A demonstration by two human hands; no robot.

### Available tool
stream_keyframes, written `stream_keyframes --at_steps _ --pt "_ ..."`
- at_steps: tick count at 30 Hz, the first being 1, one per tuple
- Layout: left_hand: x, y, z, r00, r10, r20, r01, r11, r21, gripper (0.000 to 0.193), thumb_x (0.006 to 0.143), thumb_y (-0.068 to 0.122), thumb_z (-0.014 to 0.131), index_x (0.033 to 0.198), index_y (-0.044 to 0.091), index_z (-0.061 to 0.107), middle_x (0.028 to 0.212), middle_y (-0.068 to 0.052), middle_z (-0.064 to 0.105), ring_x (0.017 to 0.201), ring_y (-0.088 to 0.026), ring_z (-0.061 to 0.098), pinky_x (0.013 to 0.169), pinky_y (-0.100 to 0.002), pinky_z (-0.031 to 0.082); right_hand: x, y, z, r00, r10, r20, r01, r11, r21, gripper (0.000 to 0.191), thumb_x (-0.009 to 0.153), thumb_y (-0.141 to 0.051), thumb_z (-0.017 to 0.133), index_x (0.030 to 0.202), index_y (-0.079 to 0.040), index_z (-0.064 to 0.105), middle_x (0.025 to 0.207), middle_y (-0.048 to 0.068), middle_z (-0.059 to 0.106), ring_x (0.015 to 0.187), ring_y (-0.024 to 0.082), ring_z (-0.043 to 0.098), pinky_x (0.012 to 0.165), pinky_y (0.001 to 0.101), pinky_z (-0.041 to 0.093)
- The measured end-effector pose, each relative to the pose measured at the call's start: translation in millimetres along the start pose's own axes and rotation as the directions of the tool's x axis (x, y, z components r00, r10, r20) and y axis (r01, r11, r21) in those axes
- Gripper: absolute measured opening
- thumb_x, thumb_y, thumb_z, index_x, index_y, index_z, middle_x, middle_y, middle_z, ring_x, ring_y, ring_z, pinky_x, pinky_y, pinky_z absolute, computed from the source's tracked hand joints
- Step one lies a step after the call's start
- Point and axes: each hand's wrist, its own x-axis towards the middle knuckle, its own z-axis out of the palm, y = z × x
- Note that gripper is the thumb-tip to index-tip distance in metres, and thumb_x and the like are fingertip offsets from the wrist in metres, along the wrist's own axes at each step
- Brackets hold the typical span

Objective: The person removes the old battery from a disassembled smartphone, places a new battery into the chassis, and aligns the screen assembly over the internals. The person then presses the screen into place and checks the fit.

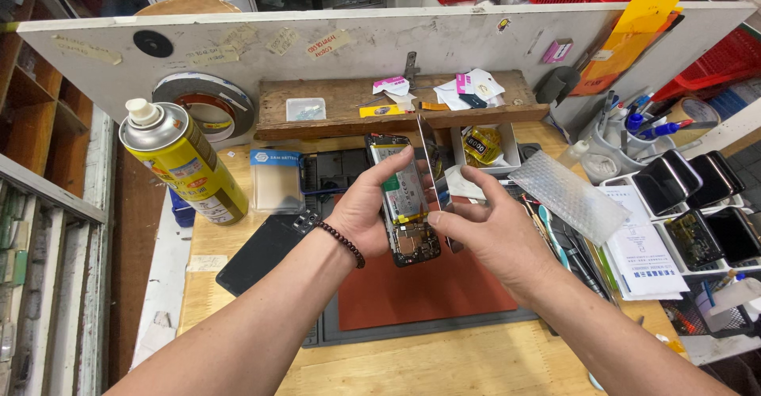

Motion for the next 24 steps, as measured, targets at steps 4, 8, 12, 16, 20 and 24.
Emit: stream_keyframes --at_steps 4,8,12,16,20,24 --pt "1.3 -1.6 -5.8 0.998 -0.012 0.06 0.017 0.997 -0.076 0.037 0.093 0.036 0.075 0.114 0.007 0.065 0.103 -0.008 0.066 0.098 -0.023 0.066 0.089 -0.043 0.059 0.0 -1.0 0.1 1.0 -0.011 0.017 0.01 1.0 0.029 0.096 0.075 -0.021 0.078 0.157 -0.008 0.03 0.125 0.018 0.075 0.108 0.017 0.07 0.086 0.0323 0.054" --pt "-0.5 -1.8 -9.8 0.987 -0.057 0.152 0.065 0.997 -0.048 0.038 0.093 0.03 0.072 0.123 0.009 0.063 0.118 -0.012 0.071 0.11 -0.028 0.069 0.098 -0.047 0.058 1.2 0.0 1.6 0.998 -0.056 -0.015 0.054 0.994 -0.093 0.098 0.073 -0.023 0.08 0.156 -0.008 0.03 0.124 0.017 0.076 0.109 0.018 0.072 0.09 0.032 0.056" --pt "-1.2 -2.0 -10.7 0.964 -0.108 0.241 0.122 0.992 -0.043 0.046 0.098 0.03 0.069 0.134 0.003 0.06 0.126 -0.02 0.068 0.114 -0.033 0.068 0.101 -0.05 0.056 2.6 2.8 8.5 0.984 -0.177 -0.03 0.164 0.955 -0.248 0.101 0.071 -0.025 0.084 0.154 -0.005 0.03 0.125 0.016 0.073 0.112 0.019 0.073 0.091 0.0324 0.059" --pt "-3.8 -1.6 -13.7 0.953 -0.124 0.276 0.137 0.99 -0.029 0.049 0.097 0.031 0.067 0.135 0.004 0.058 0.126 -0.021 0.069 0.116 -0.034 0.068 0.102 -0.05 0.056 -2.5 4.9 12.7 0.979 -0.194 -0.064 0.162 0.929 -0.333 0.103 0.068 -0.028 0.086 0.153 -0.007 0.031 0.121 0.014 0.075 0.105 0.018 0.077 0.087 0.0318 0.061" --pt "-3.7 -8.3 -16.6 0.959 -0.121 0.257 0.131 0.991 -0.023 0.048 0.096 0.031 0.065 0.136 0.005 0.057 0.127 -0.018 0.069 0.117 -0.033 0.068 0.105 -0.049 0.056 -10.9 7.5 12.8 0.968 -0.222 -0.116 0.141 0.868 -0.476 0.105 0.068 -0.033 0.088 0.157 -0.009 0.036 0.117 0.012 0.076 0.101 0.016 0.077 0.087 0.0302 0.059" --pt "-1.6 -21.3 -21.2 0.983 -0.112 0.148 0.114 0.993 -0.008 0.046 0.099 0.035 0.065 0.134 0.006 0.06 0.125 -0.016 0.069 0.113 -0.03 0.069 0.102 -0.048 0.055 -12.3 14.9 12.2 0.975 -0.161 -0.153 0.065 0.865 -0.497 0.103 0.07 -0.035 0.087 0.154 -0.008 0.036 0.113 0.014 0.079 0.098 0.017 0.078 0.087 0.0313 0.058"
